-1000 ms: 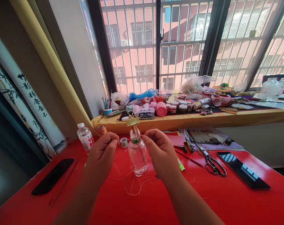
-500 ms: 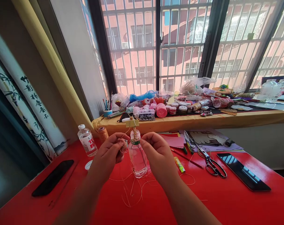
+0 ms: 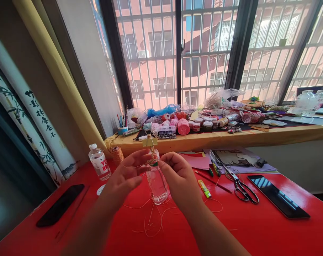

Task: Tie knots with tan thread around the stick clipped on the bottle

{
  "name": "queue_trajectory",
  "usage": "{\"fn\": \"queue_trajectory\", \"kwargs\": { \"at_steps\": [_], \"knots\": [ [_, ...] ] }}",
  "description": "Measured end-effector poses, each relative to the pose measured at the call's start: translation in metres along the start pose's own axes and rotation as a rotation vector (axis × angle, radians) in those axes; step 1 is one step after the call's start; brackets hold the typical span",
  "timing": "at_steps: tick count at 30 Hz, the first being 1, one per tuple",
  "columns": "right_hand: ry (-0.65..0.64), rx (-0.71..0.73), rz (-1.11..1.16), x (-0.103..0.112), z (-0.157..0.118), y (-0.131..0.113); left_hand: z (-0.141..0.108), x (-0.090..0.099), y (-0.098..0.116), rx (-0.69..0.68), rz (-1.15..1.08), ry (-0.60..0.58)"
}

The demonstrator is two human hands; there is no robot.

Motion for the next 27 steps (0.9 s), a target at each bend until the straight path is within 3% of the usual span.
{"fn": "queue_trajectory", "kwargs": {
  "at_steps": [2, 9, 14, 19, 24, 27],
  "knots": [
    [-0.003, -0.003, 0.006, 0.000, 0.001, 0.000, -0.003, -0.003, 0.004, -0.029, 0.105, 0.011],
    [-0.004, 0.015, -0.037, 0.001, 0.002, -0.001, -0.012, -0.010, 0.017, -0.046, 0.397, 0.260],
    [-0.042, 0.038, -0.031, 0.000, 0.004, 0.004, -0.011, -0.009, 0.022, -0.045, 0.439, 0.259],
    [-0.070, 0.041, -0.063, -0.002, 0.004, 0.009, -0.001, -0.006, 0.010, 0.068, 0.183, 0.282],
    [-0.096, 0.115, -0.117, -0.006, 0.005, 0.008, 0.012, -0.013, -0.010, 0.329, -0.216, 0.193],
    [-0.104, 0.133, -0.136, -0.006, 0.005, 0.007, 0.017, -0.019, -0.014, 0.404, -0.347, 0.163]
  ]
}}
Point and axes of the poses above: each hand's wrist, its own z-axis towards the middle knuckle, its own x-axis out of the back of the hand, y = z × x, the point moved 5 cm from there along z, towards the middle knuckle
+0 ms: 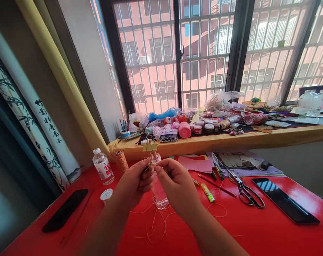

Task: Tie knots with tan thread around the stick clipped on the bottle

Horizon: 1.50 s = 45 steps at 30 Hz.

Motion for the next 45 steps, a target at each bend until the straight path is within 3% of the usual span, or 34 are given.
{"fn": "queue_trajectory", "kwargs": {
  "at_steps": [4, 10, 13, 25, 33, 37, 41, 45],
  "knots": [
    [0.009, -0.020, 0.005, 0.002, -0.001, 0.001, 0.002, 0.002, -0.003, -0.084, 0.027, 0.085],
    [0.011, -0.072, -0.049, 0.004, -0.001, -0.002, -0.019, 0.008, 0.014, -0.533, 0.413, 0.320],
    [0.035, -0.069, -0.034, 0.006, 0.001, -0.006, -0.031, 0.006, 0.022, -0.642, 0.585, 0.343],
    [0.120, -0.075, -0.017, 0.014, -0.002, -0.012, -0.033, 0.008, 0.027, -0.677, 0.670, 0.273],
    [0.097, -0.064, -0.006, 0.014, -0.001, -0.010, -0.031, 0.017, 0.036, -0.730, 0.733, 0.311],
    [0.071, -0.048, -0.024, 0.016, -0.001, -0.013, -0.026, 0.022, 0.035, -0.627, 0.705, 0.313],
    [0.089, -0.032, -0.042, 0.023, -0.001, -0.018, -0.022, 0.027, 0.033, -0.553, 0.524, 0.367],
    [0.098, -0.027, -0.019, 0.027, -0.002, -0.022, -0.014, 0.029, 0.027, -0.479, 0.362, 0.308]
  ]
}}
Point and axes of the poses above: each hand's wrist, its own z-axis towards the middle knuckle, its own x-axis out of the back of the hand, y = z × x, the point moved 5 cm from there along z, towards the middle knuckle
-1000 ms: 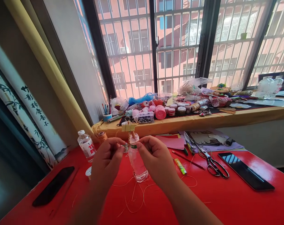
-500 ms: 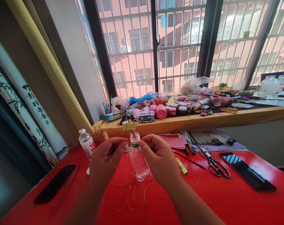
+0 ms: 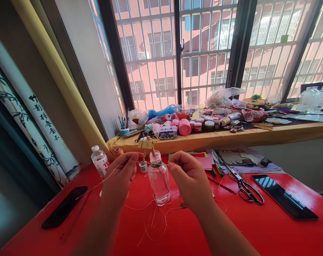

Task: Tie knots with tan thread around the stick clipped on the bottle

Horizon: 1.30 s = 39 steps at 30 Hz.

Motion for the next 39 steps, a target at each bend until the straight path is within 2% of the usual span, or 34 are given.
{"fn": "queue_trajectory", "kwargs": {
  "at_steps": [3, 7, 11, 16, 19, 24, 28, 33, 39],
  "knots": [
    [-0.057, -0.009, 0.015, -0.004, -0.001, -0.002, 0.000, -0.004, -0.005, 0.050, -0.071, -0.048],
    [-0.190, -0.158, 0.119, -0.018, -0.006, 0.002, -0.005, -0.008, -0.004, 0.084, -0.133, -0.034],
    [-0.197, -0.242, 0.159, -0.027, -0.009, 0.009, -0.009, -0.012, -0.001, 0.097, -0.149, -0.031],
    [-0.173, -0.198, 0.055, -0.029, -0.006, 0.020, -0.007, -0.012, -0.003, 0.113, -0.146, -0.049],
    [-0.138, -0.147, -0.006, -0.028, -0.003, 0.024, -0.004, -0.013, -0.005, 0.134, -0.189, -0.103],
    [-0.058, -0.076, 0.017, -0.027, 0.000, 0.027, -0.002, -0.015, -0.007, 0.224, -0.262, -0.122],
    [-0.080, -0.084, -0.003, -0.028, -0.001, 0.028, 0.000, -0.015, -0.010, 0.207, -0.268, -0.095],
    [-0.111, -0.114, -0.037, -0.031, -0.007, 0.020, 0.001, -0.012, -0.013, 0.131, -0.137, -0.044],
    [-0.116, -0.120, -0.060, -0.033, -0.011, 0.017, -0.002, -0.015, -0.011, 0.232, -0.279, -0.104]
  ]
}}
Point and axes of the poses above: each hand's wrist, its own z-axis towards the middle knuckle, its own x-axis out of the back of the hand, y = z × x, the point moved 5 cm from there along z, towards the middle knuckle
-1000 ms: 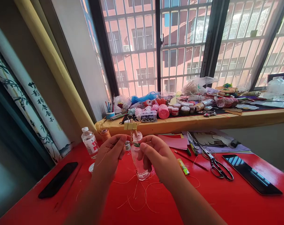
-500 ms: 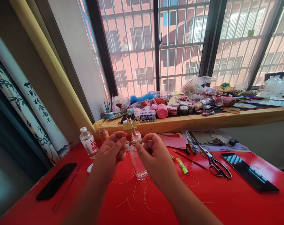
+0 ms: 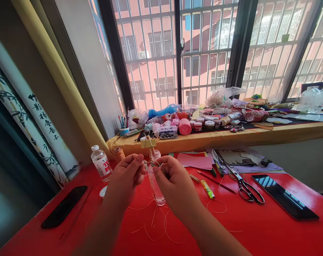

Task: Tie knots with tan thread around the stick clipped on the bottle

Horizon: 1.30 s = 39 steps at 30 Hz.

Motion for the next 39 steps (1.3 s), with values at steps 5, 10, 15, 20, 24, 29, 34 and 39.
{"fn": "queue_trajectory", "kwargs": {
  "at_steps": [5, 10, 15, 20, 24, 29, 34, 39],
  "knots": [
    [0.009, 0.006, 0.030, 0.001, 0.006, 0.008, -0.004, -0.004, 0.005, 0.078, -0.129, -0.034],
    [0.026, -0.031, 0.131, -0.007, 0.009, 0.009, -0.007, -0.005, 0.006, 0.042, -0.096, 0.007],
    [-0.008, -0.079, 0.220, -0.017, 0.014, 0.006, -0.004, -0.004, 0.005, -0.007, -0.065, 0.012],
    [0.053, -0.094, 0.325, -0.021, 0.016, 0.007, -0.002, -0.006, 0.004, -0.020, -0.030, 0.011],
    [0.123, -0.090, 0.466, -0.027, 0.013, 0.011, -0.010, -0.013, -0.014, 0.012, -0.214, 0.101],
    [0.098, -0.112, 0.491, -0.030, 0.010, 0.013, -0.023, -0.024, -0.027, -0.057, -0.194, 0.139],
    [0.062, -0.124, 0.412, -0.021, 0.012, 0.011, -0.034, -0.024, -0.004, -0.382, 0.267, 0.083],
    [0.013, -0.069, 0.208, -0.005, 0.015, 0.002, -0.035, -0.017, 0.012, -0.526, 0.549, 0.161]
  ]
}}
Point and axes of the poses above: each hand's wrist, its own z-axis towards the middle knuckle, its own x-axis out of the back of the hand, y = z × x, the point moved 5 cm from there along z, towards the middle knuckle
